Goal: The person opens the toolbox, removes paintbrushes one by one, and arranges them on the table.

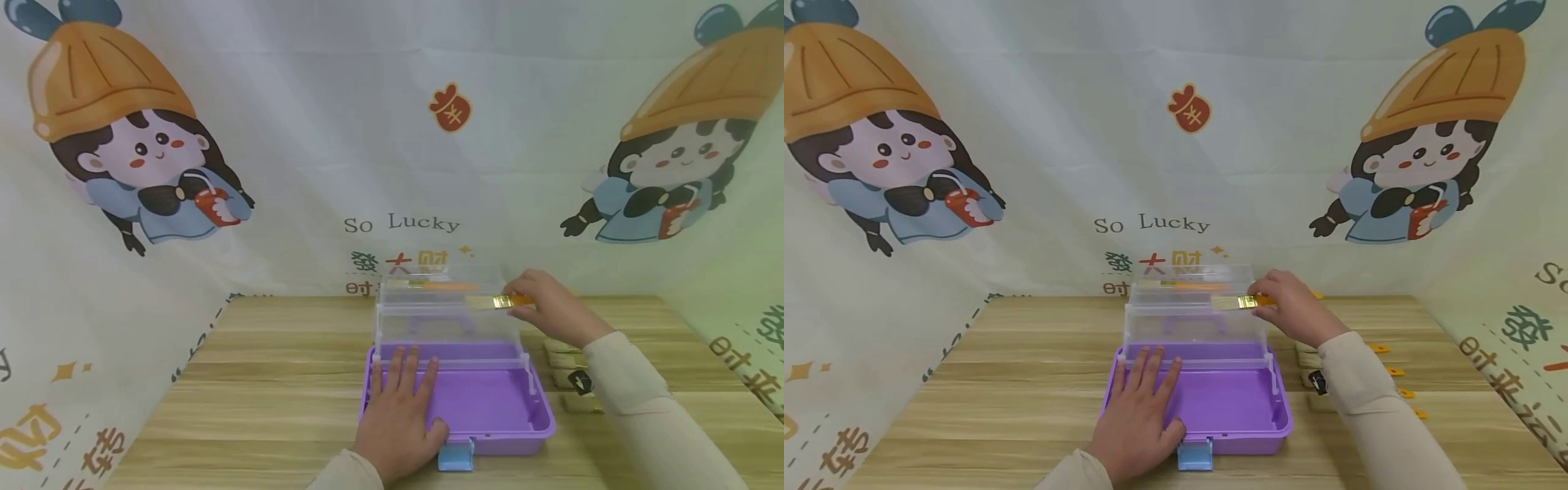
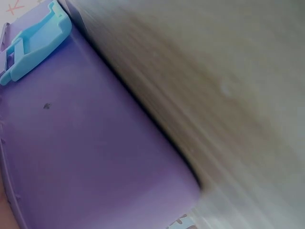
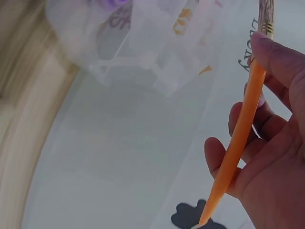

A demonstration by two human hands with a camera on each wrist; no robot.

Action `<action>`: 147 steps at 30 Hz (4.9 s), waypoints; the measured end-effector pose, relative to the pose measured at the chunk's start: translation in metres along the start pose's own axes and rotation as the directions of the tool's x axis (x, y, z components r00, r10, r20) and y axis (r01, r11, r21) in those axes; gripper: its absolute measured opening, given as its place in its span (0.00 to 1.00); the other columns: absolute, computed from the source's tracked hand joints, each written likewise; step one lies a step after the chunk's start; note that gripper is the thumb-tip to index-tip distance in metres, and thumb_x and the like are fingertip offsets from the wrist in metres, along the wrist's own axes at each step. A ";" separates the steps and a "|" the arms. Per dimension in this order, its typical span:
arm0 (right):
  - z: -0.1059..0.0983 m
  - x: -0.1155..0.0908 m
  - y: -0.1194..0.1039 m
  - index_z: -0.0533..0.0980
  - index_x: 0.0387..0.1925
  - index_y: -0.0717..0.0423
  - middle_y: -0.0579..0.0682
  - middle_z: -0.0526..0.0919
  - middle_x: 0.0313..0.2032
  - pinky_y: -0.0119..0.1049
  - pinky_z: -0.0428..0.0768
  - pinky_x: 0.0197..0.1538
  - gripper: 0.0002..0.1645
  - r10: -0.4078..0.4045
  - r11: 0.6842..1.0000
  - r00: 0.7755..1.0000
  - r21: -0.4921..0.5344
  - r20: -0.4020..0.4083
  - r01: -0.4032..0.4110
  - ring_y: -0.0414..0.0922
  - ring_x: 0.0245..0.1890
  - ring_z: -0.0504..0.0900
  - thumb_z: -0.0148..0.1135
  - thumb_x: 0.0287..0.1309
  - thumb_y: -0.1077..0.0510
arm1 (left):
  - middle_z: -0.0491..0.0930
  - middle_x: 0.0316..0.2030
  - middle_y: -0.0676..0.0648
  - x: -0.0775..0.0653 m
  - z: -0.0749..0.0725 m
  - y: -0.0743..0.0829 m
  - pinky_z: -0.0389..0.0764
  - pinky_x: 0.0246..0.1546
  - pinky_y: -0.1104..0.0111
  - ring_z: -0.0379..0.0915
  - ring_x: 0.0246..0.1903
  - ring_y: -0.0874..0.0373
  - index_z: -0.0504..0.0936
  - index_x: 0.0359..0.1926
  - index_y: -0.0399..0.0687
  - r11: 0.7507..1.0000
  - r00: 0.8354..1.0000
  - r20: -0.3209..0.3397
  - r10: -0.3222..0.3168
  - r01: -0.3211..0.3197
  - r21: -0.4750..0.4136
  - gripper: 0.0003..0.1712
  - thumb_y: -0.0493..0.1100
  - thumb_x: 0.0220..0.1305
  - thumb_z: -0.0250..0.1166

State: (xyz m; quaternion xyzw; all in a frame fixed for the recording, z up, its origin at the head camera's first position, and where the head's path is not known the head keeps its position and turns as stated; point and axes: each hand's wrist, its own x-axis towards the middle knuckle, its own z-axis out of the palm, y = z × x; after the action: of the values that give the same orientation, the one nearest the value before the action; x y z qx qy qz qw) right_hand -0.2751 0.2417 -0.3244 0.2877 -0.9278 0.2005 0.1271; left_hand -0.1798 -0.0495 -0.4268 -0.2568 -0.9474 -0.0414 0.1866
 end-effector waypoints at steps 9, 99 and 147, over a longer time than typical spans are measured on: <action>0.001 -0.036 0.006 0.81 0.50 0.58 0.45 0.79 0.39 0.48 0.78 0.46 0.17 0.017 0.999 1.000 -0.031 0.024 -0.016 0.45 0.40 0.77 0.69 0.59 0.61 | 0.54 0.74 0.37 -0.001 0.000 -0.001 0.48 0.68 0.38 0.45 0.74 0.39 0.58 0.77 0.51 1.000 1.000 0.000 -0.004 0.004 -0.002 0.45 0.62 0.62 0.54; 0.000 0.090 -0.019 0.78 0.54 0.62 0.57 0.82 0.51 0.53 0.75 0.58 0.22 0.024 1.000 0.978 -0.001 0.208 -0.024 0.55 0.53 0.79 0.66 0.63 0.54 | 0.56 0.73 0.37 -0.002 0.000 -0.003 0.50 0.67 0.38 0.47 0.73 0.38 0.59 0.76 0.50 1.000 1.000 -0.021 0.005 -0.006 -0.017 0.45 0.61 0.60 0.54; 0.075 0.164 -0.009 0.86 0.40 0.53 0.51 0.80 0.41 0.46 0.75 0.55 0.12 0.050 0.994 0.974 -0.105 0.222 -0.028 0.50 0.45 0.77 0.72 0.55 0.53 | 0.58 0.72 0.37 -0.003 -0.001 -0.002 0.53 0.66 0.38 0.49 0.72 0.39 0.62 0.75 0.50 1.000 0.998 -0.052 0.019 -0.018 0.023 0.45 0.62 0.59 0.55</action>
State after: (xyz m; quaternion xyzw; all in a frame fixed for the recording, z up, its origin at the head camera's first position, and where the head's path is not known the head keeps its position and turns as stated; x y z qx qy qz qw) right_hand -0.4109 0.1223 -0.3307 0.2834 -0.9507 0.1221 0.0319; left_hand -0.1781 -0.0531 -0.4274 -0.2622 -0.9402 -0.0356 0.2147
